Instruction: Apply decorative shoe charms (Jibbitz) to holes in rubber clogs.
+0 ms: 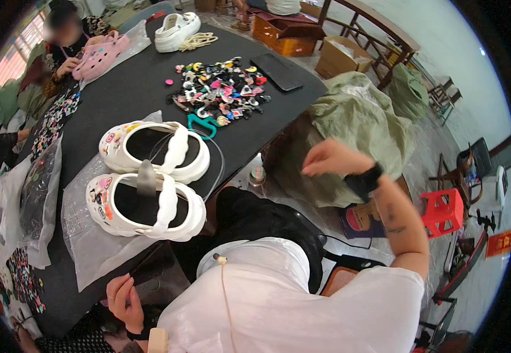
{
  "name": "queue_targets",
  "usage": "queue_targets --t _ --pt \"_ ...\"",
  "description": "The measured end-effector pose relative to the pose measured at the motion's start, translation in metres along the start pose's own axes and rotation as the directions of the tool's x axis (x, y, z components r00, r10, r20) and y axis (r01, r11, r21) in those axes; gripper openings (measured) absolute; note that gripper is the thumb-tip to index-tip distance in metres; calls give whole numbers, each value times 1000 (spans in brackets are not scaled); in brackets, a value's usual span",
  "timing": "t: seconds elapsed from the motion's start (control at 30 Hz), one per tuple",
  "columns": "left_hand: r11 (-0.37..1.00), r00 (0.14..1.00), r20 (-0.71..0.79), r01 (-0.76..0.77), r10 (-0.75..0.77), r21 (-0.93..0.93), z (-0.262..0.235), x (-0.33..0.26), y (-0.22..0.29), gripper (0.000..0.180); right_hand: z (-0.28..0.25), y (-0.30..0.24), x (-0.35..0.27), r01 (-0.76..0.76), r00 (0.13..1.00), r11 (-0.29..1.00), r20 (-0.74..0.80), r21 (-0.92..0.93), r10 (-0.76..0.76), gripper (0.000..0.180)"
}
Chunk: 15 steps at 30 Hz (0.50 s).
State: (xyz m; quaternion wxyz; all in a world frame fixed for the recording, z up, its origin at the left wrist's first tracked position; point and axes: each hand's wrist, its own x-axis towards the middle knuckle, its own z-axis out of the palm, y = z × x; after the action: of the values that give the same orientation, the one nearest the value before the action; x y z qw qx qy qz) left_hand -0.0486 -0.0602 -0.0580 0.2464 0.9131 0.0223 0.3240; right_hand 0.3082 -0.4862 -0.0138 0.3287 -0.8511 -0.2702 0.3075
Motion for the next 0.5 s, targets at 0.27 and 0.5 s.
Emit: queue_targets --t 0.27,0.5 --pt "1000 995 103 -10 12 -23 -9 -20 -10 20 240 256 -11 -285 958 946 10 154 287 44" --pt "998 988 157 13 -3 -58 -18 -31 -14 19 269 308 -25 -546 826 835 127 -65 550 51"
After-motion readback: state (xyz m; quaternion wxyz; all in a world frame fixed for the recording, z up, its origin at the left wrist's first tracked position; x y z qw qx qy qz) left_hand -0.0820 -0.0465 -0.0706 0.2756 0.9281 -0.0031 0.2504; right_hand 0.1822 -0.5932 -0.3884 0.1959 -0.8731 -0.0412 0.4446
